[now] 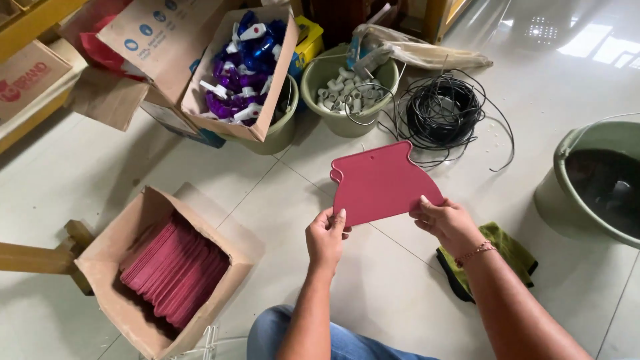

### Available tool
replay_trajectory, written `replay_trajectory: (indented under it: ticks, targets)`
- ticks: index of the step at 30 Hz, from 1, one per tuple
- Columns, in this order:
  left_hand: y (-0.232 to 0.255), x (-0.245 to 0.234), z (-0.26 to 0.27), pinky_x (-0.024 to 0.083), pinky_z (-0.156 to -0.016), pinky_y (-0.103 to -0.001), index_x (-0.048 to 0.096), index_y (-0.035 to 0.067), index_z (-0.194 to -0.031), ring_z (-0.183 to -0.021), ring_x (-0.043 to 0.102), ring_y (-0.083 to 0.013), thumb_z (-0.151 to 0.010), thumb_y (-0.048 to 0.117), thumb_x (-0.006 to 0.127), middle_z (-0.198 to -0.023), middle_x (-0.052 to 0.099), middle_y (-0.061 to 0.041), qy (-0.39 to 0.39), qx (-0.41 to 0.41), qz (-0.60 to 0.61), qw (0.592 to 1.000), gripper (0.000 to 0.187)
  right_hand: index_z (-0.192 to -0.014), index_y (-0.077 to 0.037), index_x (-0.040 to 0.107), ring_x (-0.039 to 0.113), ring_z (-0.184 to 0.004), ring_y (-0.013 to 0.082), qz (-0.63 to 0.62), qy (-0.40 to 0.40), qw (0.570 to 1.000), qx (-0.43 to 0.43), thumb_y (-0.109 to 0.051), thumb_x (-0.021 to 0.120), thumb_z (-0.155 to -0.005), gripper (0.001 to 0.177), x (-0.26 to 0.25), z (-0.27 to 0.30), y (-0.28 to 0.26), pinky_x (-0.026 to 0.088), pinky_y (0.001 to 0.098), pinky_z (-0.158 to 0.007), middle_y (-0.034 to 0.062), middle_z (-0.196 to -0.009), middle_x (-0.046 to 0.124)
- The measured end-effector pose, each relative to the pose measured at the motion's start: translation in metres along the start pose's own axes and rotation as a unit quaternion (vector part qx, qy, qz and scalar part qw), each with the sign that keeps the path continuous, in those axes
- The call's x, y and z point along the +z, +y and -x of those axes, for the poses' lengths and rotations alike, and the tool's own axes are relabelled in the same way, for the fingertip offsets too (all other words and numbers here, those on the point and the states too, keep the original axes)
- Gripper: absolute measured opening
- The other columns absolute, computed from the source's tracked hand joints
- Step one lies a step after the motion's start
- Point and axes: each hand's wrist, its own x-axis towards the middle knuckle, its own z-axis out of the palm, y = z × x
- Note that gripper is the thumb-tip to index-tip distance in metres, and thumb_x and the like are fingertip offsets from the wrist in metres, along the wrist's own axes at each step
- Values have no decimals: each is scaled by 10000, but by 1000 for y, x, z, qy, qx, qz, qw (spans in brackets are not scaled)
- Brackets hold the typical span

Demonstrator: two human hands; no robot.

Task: The person sits on the floor and wipes red plastic parts with a green cloth. They handle the parts one at a time, wiping each surface, then stacking the cleaned parts into a pile. Finally, they place the stack into a cardboard box.

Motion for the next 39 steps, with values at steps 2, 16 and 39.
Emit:
replay_trajectory:
  ticks: [2,16,39]
  targets:
    - [0,1,-14,634,-589,-260,707,-4,-1220,-641,751,-181,-976,221,734,-804,754,-134,23,15,-10,1000,334,-1168,-34,541,725,-961,298,13,-1,1000,-16,-217,719,-993,309,18,-5,-13,547,501,-965,189,-993,721]
    - [-6,10,-50,584,-561,-290,663,-18,-1326,-580,697,-140,-999,248,691,-689,713,-89,54,71,-50,995,422,-1172,-125,539,727,-892,248,5,-8,999,-33,-231,719,-1009,265,18,-50,-12,571,502,-951,131,-936,716]
    - [-19,14,-55,548,-528,-265,699,19,-1294,-573,706,-143,-947,197,718,-658,716,-87,45,76,15,996,390,-1163,-152,525,734,-920,246,-5,-30,998,-46,-243,701,-1021,244,11,-41,-18,565,443,-922,142,-977,729]
